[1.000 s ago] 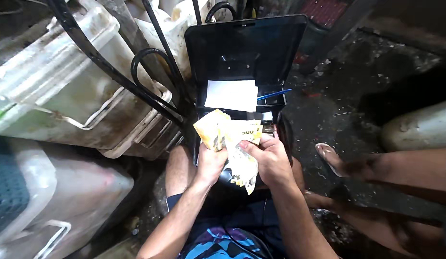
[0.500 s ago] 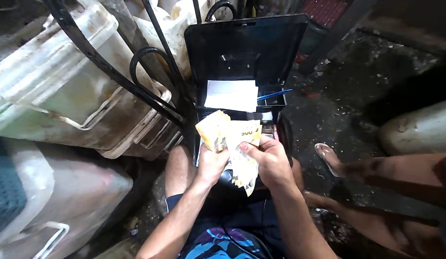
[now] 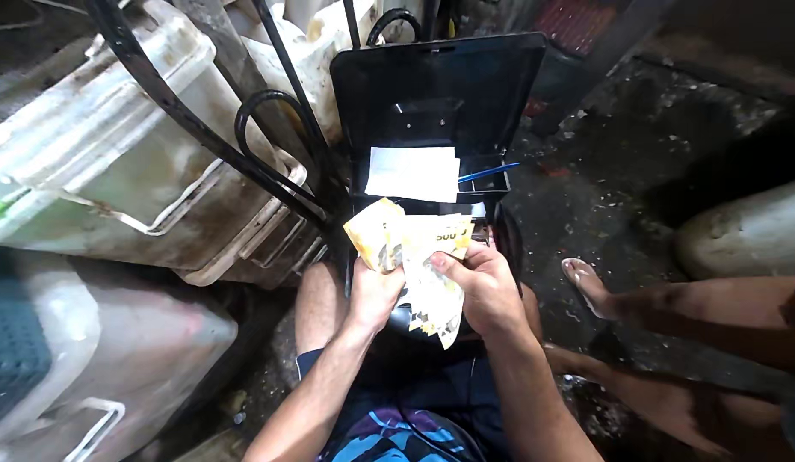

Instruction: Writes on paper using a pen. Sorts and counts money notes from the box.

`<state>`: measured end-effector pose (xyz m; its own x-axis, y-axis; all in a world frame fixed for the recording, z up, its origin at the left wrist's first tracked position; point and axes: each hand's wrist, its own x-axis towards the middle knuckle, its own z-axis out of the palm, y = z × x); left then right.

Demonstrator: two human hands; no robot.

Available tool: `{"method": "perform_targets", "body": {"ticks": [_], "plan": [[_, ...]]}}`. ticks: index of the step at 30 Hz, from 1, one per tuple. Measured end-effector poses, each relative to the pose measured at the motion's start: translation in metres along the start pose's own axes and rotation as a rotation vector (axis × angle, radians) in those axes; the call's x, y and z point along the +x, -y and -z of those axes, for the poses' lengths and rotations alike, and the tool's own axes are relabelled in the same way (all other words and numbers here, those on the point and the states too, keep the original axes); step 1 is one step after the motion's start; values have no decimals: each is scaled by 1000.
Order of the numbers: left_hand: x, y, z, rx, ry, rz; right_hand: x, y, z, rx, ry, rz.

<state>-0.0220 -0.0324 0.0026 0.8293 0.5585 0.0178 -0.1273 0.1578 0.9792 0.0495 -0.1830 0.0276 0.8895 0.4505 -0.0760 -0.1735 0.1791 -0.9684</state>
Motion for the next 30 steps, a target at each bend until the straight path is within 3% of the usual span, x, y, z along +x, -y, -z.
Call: {"method": "perform_targets", "body": {"ticks": [4, 8, 11, 14, 17, 19, 21, 24, 27, 30], "plan": [[-3, 8, -3, -24, 23, -30, 0, -6, -3, -20, -40, 1], [-2, 0, 3, -180, 70, 149, 3, -11, 10, 123, -105, 22], [4, -7, 10, -262, 50, 177, -4, -7, 22, 50, 52, 20], [7, -8, 13, -318, 148, 157, -13, -12, 17, -147, 278, 80], [9, -4, 8, -446, 271, 198, -17, -15, -3, -222, 199, 164], [13, -4, 7, -429, 260, 240, -17, -15, -7, -412, 101, 284], [16, -7, 9, -306, 188, 318, -18, -8, -6, -814, 9, 441], [11, -18, 21, -113, 306, 367, -29, 15, -7, -1340, 4, 615], [3, -32, 27, 13, 471, 287, -44, 27, -17, -1551, 77, 760], [2, -40, 23, -38, 504, 283, -58, 28, -30, -1677, 141, 889]]}}
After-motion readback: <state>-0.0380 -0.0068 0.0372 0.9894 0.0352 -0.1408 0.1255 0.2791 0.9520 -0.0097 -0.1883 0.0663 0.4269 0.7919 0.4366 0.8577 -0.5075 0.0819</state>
